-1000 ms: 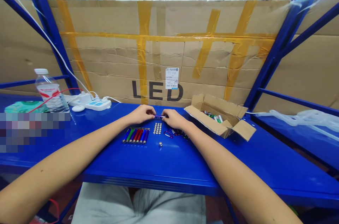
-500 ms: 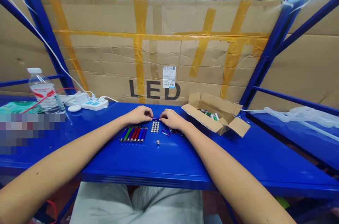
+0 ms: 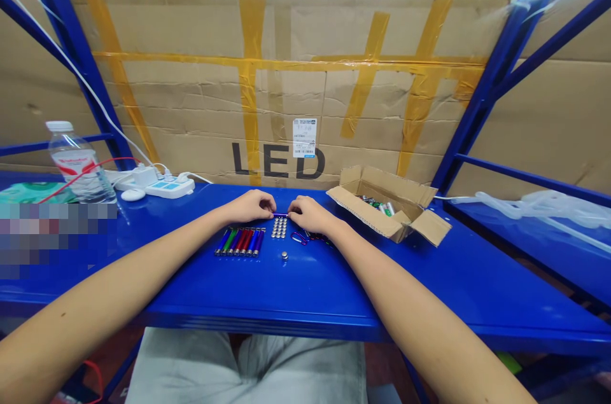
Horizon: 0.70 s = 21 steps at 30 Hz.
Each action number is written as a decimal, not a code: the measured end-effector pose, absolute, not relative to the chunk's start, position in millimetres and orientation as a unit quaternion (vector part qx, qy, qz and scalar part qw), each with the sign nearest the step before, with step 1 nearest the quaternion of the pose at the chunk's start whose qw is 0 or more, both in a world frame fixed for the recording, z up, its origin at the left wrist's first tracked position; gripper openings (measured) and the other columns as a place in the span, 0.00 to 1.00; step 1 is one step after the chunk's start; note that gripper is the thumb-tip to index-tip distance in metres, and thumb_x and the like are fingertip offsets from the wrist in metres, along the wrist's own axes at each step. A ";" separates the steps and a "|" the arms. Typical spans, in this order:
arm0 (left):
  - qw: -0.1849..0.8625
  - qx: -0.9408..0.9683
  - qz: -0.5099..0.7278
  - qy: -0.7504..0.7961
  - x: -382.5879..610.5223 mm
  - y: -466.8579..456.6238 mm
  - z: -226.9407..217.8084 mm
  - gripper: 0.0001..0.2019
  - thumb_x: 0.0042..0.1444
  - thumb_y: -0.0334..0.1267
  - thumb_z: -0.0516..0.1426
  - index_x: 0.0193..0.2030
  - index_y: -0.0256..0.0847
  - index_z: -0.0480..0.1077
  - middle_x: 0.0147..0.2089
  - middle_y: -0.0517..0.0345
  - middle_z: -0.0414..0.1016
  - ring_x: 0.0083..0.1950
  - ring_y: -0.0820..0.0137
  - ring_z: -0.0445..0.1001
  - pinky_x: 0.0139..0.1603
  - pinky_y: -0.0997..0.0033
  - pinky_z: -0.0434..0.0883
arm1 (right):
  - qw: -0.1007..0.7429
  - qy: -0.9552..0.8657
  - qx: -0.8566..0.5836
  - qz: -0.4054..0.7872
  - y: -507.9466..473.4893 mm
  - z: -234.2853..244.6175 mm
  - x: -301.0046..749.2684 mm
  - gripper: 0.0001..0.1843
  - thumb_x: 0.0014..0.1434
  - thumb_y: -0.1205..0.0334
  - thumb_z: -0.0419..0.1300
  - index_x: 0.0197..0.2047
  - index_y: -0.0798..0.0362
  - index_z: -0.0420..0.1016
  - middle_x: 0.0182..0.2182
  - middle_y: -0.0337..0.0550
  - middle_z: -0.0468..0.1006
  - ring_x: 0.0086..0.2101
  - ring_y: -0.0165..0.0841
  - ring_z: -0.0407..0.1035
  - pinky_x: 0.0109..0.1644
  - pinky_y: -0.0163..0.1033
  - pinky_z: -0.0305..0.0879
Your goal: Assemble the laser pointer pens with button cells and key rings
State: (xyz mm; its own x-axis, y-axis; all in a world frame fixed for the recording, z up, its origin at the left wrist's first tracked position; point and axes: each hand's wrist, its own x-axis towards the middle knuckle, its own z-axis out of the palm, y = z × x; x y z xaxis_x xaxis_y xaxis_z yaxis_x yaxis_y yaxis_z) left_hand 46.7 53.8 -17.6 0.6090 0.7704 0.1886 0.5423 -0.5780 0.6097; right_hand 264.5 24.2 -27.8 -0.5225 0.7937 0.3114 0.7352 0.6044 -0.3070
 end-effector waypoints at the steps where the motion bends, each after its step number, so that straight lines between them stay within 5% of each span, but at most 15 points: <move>1: 0.259 0.859 0.223 0.381 46.5 53.8 -17.5 0.07 0.44 0.32 0.61 0.33 0.37 0.76 0.31 0.56 0.78 0.34 0.68 0.75 0.36 0.71 0.69 | 0.214 -0.870 -0.439 0.067 24.4 -28.2 264.5 0.09 0.60 0.67 0.56 0.38 0.55 0.79 0.37 0.47 0.76 0.39 0.36 0.70 0.46 0.40 0.64; 16: 0.247 0.859 0.225 0.387 44.2 53.3 -11.7 0.08 0.47 0.36 0.59 0.35 0.38 0.77 0.35 0.55 0.79 0.38 0.66 0.74 0.42 0.69 0.68 | 0.224 -0.865 -0.443 0.071 29.7 -31.6 264.5 0.13 0.65 0.64 0.51 0.41 0.55 0.78 0.41 0.49 0.78 0.43 0.38 0.70 0.51 0.42 0.63; 21: 0.246 0.874 0.192 0.372 34.7 51.7 4.5 0.06 0.47 0.37 0.59 0.30 0.39 0.76 0.31 0.56 0.78 0.34 0.69 0.72 0.37 0.70 0.66 | 0.297 -0.854 -0.427 0.009 14.0 -18.6 261.1 0.11 0.63 0.67 0.54 0.39 0.56 0.78 0.38 0.48 0.77 0.41 0.37 0.68 0.50 0.42 0.62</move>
